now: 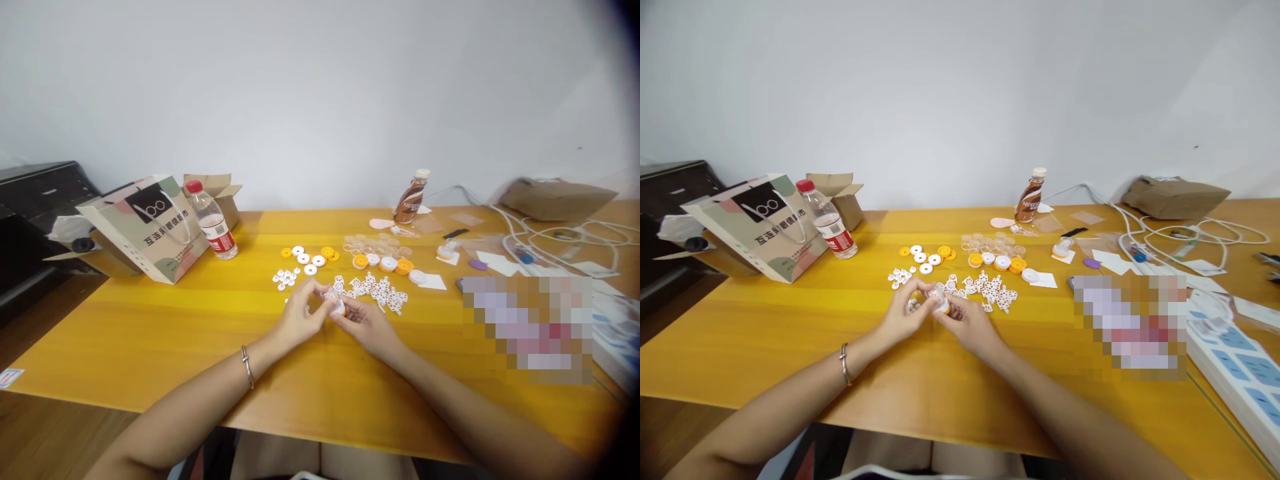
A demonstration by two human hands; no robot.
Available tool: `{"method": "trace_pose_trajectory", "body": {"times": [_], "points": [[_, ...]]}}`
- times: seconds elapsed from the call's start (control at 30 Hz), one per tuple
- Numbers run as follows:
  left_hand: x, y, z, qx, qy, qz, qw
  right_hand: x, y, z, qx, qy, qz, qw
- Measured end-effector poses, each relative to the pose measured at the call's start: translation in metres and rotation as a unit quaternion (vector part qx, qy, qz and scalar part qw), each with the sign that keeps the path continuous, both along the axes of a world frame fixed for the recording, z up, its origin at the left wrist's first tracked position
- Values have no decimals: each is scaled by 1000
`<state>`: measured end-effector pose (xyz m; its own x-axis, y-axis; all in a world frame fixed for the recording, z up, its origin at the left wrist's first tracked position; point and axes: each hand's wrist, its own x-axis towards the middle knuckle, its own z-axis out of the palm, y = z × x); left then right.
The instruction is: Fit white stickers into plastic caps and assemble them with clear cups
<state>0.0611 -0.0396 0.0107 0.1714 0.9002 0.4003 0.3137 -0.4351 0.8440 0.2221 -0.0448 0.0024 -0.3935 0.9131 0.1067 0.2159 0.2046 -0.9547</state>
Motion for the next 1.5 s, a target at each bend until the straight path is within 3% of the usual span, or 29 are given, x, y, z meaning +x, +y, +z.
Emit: {"method": "trace_pose_trajectory", "body": {"times": [0.13, 0.23, 0.4, 0.6, 0.67, 0.77, 0.83, 0.9, 1.0, 1.07, 1.23, 1.37, 1.5], "points": [[-2, 3, 8, -73, -63, -75, 992, 1, 4, 4, -79, 37, 25, 996], [-6, 7, 15, -115, -116, -110, 980, 1, 3, 8, -96, 57, 42, 993], [-2, 6, 14, -104, -150, -65, 981, -3, -2, 9, -76, 68, 50, 994], [6, 3, -1, -17, -113, 50, 992, -6, -5, 6, -38, 33, -10, 999], [4, 4, 1, -26, -128, 14, 991, -4, -4, 7, -65, 47, 6, 997], [-1, 7, 8, -96, -181, -112, 972, -2, -2, 9, -108, 79, 28, 991], [-2, 7, 10, -119, -205, -150, 960, -2, -1, 11, -114, 90, 31, 989], [0, 6, 9, -106, -210, -127, 964, -3, -2, 11, -105, 89, 28, 990], [4, 4, 3, -58, -181, -28, 981, -6, -5, 11, -82, 76, 6, 994], [5, 4, 2, -38, -155, 6, 987, -6, -6, 10, -80, 73, 1, 994], [1, 7, 7, -74, -191, -114, 972, -4, -3, 9, -104, 97, 19, 990], [-1, 7, 7, -99, -229, -112, 962, -3, -3, 9, -119, 112, 33, 986], [-8, 7, 11, -147, -231, -197, 941, -3, -4, 7, -147, 148, 59, 976]]}}
